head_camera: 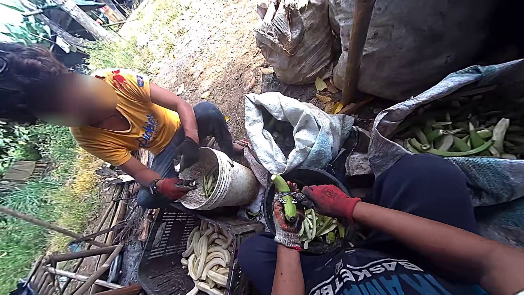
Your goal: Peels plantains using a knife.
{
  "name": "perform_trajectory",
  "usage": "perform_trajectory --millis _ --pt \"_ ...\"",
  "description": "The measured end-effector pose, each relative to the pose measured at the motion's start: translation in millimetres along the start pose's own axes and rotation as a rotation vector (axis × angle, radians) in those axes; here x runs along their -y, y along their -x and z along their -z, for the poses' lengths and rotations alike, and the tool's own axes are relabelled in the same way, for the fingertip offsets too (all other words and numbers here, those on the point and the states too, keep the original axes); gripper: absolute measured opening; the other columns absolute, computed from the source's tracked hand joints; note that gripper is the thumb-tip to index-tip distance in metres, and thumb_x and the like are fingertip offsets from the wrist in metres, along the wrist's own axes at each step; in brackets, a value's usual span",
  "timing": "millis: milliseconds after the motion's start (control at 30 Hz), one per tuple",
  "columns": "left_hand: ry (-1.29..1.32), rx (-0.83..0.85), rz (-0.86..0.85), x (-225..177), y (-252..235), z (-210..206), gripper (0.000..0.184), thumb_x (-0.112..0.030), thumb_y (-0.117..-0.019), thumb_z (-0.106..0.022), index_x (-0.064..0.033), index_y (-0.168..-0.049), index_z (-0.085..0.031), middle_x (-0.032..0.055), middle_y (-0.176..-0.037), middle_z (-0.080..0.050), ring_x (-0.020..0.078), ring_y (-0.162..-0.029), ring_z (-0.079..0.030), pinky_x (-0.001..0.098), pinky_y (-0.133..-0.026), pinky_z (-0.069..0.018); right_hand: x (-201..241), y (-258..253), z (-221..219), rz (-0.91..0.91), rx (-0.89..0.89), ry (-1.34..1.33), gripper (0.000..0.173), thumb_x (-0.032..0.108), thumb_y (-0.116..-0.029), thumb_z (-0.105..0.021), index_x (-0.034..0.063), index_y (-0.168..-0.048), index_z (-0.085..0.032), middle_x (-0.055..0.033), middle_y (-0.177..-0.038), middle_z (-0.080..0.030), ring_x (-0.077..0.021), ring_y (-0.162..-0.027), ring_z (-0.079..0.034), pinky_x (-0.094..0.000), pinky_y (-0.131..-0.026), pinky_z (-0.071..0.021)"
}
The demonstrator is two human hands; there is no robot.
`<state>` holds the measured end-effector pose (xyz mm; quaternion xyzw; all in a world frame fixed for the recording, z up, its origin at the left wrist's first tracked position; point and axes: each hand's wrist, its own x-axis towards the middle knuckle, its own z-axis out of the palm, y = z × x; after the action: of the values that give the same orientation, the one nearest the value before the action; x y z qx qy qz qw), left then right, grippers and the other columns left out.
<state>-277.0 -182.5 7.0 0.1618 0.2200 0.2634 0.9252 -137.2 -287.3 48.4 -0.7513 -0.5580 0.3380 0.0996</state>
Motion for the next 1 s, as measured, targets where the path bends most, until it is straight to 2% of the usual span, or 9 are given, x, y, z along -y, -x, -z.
perform_trajectory --millis 67,133,233,400,467,533,833,933,1000 --pt "-0.221 -0.055 -0.076 -9 -3 -9 0.051 -0.04 -0.1112 -0.023 -0.0038 -0.136 -0.049 0.0127 -0.119 -0.068 0.0221 -0.105 -0.07 0.0345 -0.085 -0.0603 -1 2 2 0.028 -0.025 -0.01 0.038 0.02 -0.1027 -0.055 -0.0025 -0.133 -0.054 -0.0286 -0.124 -0.063 -0.0473 -0.112 -0.065 -0.0623 -0.089 -0.0507" --pt "-0.45 -0.145 -0.144 -20 -10 -22 0.069 -0.056 -0.1082 -0.011 -0.0041 -0.139 -0.046 0.014 -0.116 -0.067 0.0244 -0.098 -0.07 0.0393 -0.079 -0.0599 -2 6 4 0.058 -0.012 -0.009 0.035 0.021 -0.1042 -0.053 -0.0019 -0.131 -0.055 -0.0281 -0.121 -0.065 -0.0466 -0.11 -0.066 -0.062 -0.088 -0.0509" --pt "-0.493 -0.041 -0.127 -27 -15 -21 0.066 -0.055 -0.1079 -0.007 -0.0086 -0.152 -0.023 0.0152 -0.128 -0.059 0.0264 -0.107 -0.066 0.0419 -0.086 -0.0577 -2 6 4 0.083 0.041 0.004 0.035 0.023 -0.1049 -0.053 -0.0013 -0.131 -0.055 -0.0272 -0.118 -0.066 -0.046 -0.109 -0.066 -0.0616 -0.088 -0.0511" --pt "-0.541 -0.007 -0.064 -19 -6 -24 0.069 -0.055 -0.1072 -0.003 -0.0025 -0.138 -0.036 0.0105 -0.1 -0.068 0.0193 -0.085 -0.071 0.0329 -0.071 -0.0596 -6 -3 2 0.037 0.058 0.031 0.038 0.023 -0.1038 -0.056 -0.0016 -0.133 -0.053 -0.0281 -0.12 -0.065 -0.047 -0.112 -0.065 -0.0626 -0.089 -0.0508" --pt "-0.691 -0.024 -0.053 -19 0 -24 0.062 -0.044 -0.1108 -0.006 -0.0008 -0.143 -0.035 0.0069 -0.1 -0.064 0.0116 -0.082 -0.066 0.0273 -0.069 -0.0573 -9 -10 3 0.015 0.028 0.045 0.041 0.023 -0.1026 -0.057 -0.0023 -0.135 -0.053 -0.0293 -0.123 -0.063 -0.0484 -0.113 -0.064 -0.0636 -0.09 -0.0504" --pt "-0.778 -0.059 -0.005 -21 -1 -20 0.043 -0.027 -0.1133 -0.021 -0.0005 -0.143 -0.039 0.0061 -0.092 -0.063 0.0103 -0.072 -0.063 0.0259 -0.061 -0.0555 -11 -17 4 0.009 -0.004 0.062 0.042 0.023 -0.1024 -0.057 -0.0017 -0.136 -0.052 -0.0299 -0.125 -0.062 -0.0492 -0.113 -0.063 -0.0637 -0.09 -0.0502" --pt "-0.636 0.007 0.147 -24 -4 12 0.039 -0.03 -0.1134 -0.023 -0.0052 -0.128 -0.049 0.0082 -0.093 -0.066 0.0149 -0.075 -0.067 0.0268 -0.062 -0.0582 -12 -43 -3 -0.006 0.001 0.108 0.042 0.018 -0.1 -0.058 -0.0004 -0.138 -0.052 -0.0306 -0.127 -0.06 -0.0496 -0.115 -0.062 -0.0643 -0.09 -0.0499" --pt "-0.745 -0.062 0.175 -26 3 14 0.041 -0.028 -0.1136 -0.024 -0.0017 -0.136 -0.046 0.01 -0.098 -0.064 0.0159 -0.078 -0.067 0.029 -0.065 -0.0582 -8 -45 -11 -0.047 0.005 0.058 0.044 0.017 -0.0987 -0.06 -0.0015 -0.138 -0.052 -0.0314 -0.126 -0.06 -0.0504 -0.113 -0.062 -0.0652 -0.089 -0.0495" --pt "-0.7 -0.085 0.319 -23 12 15 0.043 -0.036 -0.113 -0.027 -0.0125 -0.145 -0.043 0.0133 -0.108 -0.07 0.0206 -0.083 -0.072 0.0299 -0.065 -0.0597 -10 -47 -4 -0.169 -0.013 0.001 0.043 0.02 -0.1026 -0.055 -0.0035 -0.138 -0.051 -0.0311 -0.127 -0.062 -0.0498 -0.117 -0.062 -0.0654 -0.092 -0.0494"
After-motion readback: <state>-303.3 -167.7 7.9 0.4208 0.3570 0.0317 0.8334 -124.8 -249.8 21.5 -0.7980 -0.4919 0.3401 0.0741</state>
